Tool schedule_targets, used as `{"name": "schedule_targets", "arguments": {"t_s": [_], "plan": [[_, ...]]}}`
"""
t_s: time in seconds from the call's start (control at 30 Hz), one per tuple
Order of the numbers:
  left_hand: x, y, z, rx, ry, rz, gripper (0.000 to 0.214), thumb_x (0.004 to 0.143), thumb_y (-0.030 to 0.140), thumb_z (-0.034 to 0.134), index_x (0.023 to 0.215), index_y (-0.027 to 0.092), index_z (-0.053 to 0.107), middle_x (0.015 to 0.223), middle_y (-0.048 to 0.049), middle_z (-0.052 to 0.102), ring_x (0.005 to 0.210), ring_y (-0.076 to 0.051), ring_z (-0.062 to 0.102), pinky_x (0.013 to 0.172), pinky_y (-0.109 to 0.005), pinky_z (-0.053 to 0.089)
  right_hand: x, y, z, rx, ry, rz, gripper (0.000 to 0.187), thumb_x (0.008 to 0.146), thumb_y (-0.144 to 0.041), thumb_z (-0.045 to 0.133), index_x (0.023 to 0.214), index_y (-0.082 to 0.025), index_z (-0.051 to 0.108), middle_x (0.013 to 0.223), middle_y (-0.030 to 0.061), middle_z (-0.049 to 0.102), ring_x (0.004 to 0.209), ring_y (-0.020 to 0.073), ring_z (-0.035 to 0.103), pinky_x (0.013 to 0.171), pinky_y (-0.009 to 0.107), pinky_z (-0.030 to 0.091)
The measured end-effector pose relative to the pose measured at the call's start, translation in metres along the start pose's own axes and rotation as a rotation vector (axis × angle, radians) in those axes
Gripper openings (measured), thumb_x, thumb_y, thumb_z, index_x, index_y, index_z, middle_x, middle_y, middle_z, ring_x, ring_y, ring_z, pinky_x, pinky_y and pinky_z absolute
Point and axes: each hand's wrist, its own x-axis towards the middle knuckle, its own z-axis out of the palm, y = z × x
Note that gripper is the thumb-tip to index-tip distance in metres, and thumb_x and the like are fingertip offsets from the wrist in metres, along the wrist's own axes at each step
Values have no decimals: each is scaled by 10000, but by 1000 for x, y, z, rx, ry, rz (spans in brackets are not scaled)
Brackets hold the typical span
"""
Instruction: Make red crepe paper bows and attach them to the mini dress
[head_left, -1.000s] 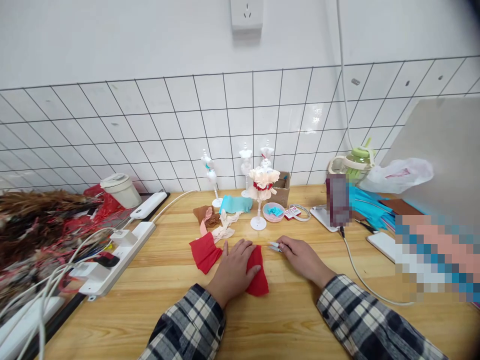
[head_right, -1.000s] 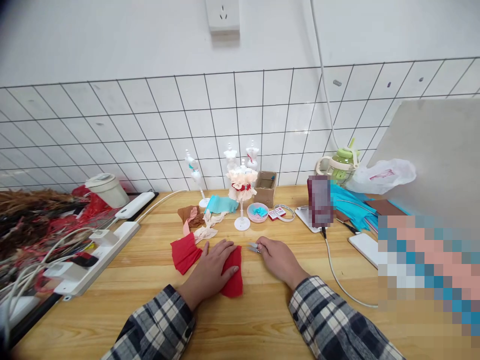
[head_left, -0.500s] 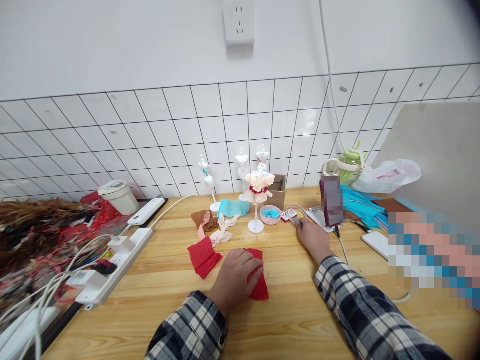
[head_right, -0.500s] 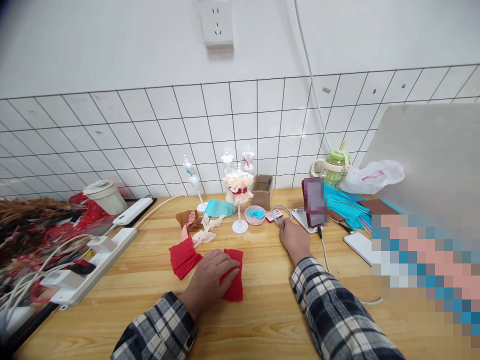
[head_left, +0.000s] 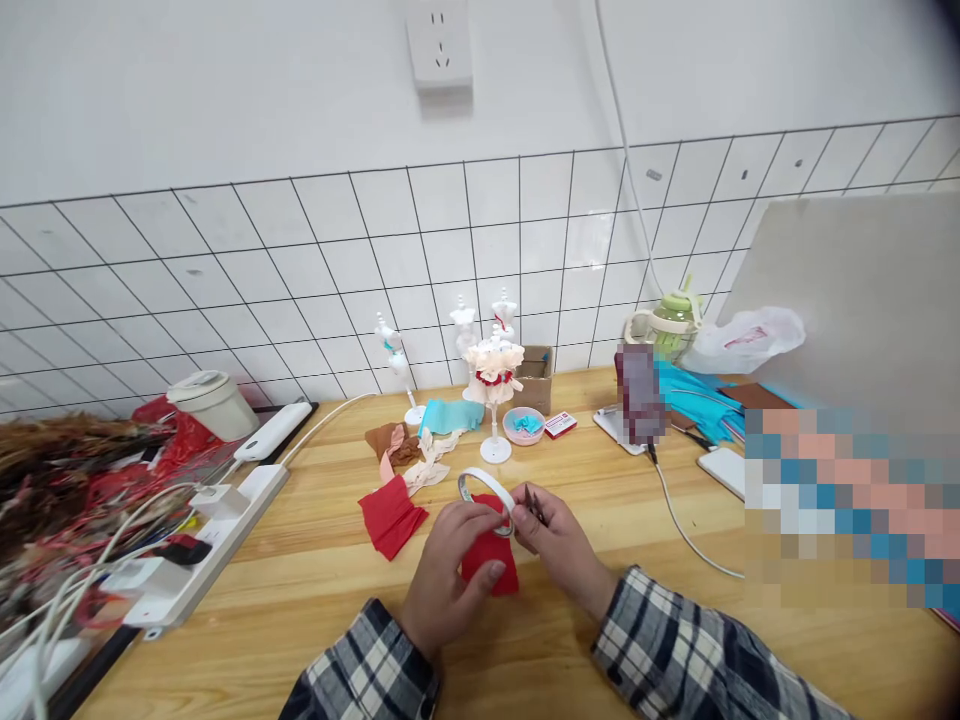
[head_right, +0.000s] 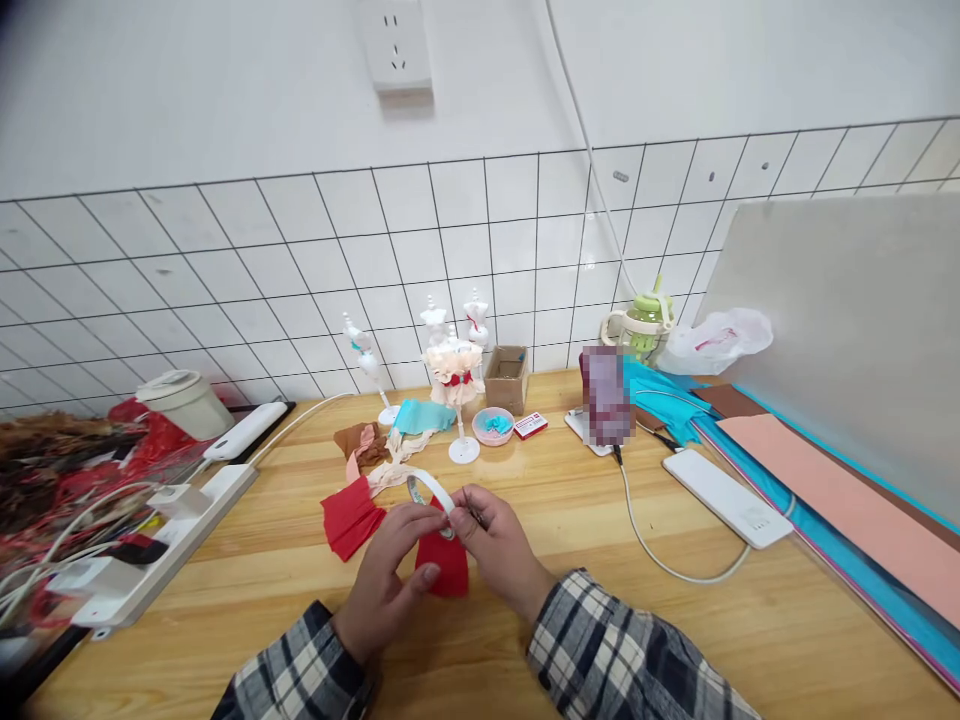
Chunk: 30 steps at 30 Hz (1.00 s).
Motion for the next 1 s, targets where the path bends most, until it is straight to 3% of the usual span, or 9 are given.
{"name": "schedule_targets", "arguments": {"t_s": [0.1,0.17,0.33,0.77,0.9,1.0], "plan": [[2,3,3,118,-28,60,358,863,250,534,1221,241,517,1122,-73,643,1073,-227,548,1017,-446,315,-4,0,5,327,31,93,269,810,-438,634,829,-189,533,511,-105,348,413,39,199,423,190,188],[4,3,4,203,-24,86,301,877,146,492,1144,262,566,981,-24,695,961,-182,598,1036,-448,271,-3,-1,3,405,62,127,259,809,-421,642,845,-182,548,464,-122,287,401,39,170,417,190,167],[6,-5,2,253,-10,189,208,875,146,501,1023,236,616,789,-2,701,762,-141,618,947,-382,375,3,0,-5,300,94,148,318,759,-445,683,797,-147,582,460,-109,320,400,32,200,415,199,145],[7,0,-9,319,-42,302,310,837,95,509,1103,231,593,869,0,708,812,-143,613,1000,-392,336,-3,4,-16,182,21,55,252,766,-386,685,842,-154,623,532,-61,422,456,55,281,453,225,163],[0,-1,-8,313,53,322,290,820,108,533,1071,239,597,829,4,684,819,-147,595,1005,-402,350,-3,2,-14,314,4,86,240,725,-342,731,820,-169,595,543,-66,436,446,48,255,448,218,152],[-8,-7,-7,324,227,270,352,804,231,586,1154,240,552,1042,-75,631,1053,-242,535,1012,-495,352,-2,-5,-15,536,-116,179,258,734,-376,707,732,-177,544,452,-94,331,416,56,204,424,213,150]]}}
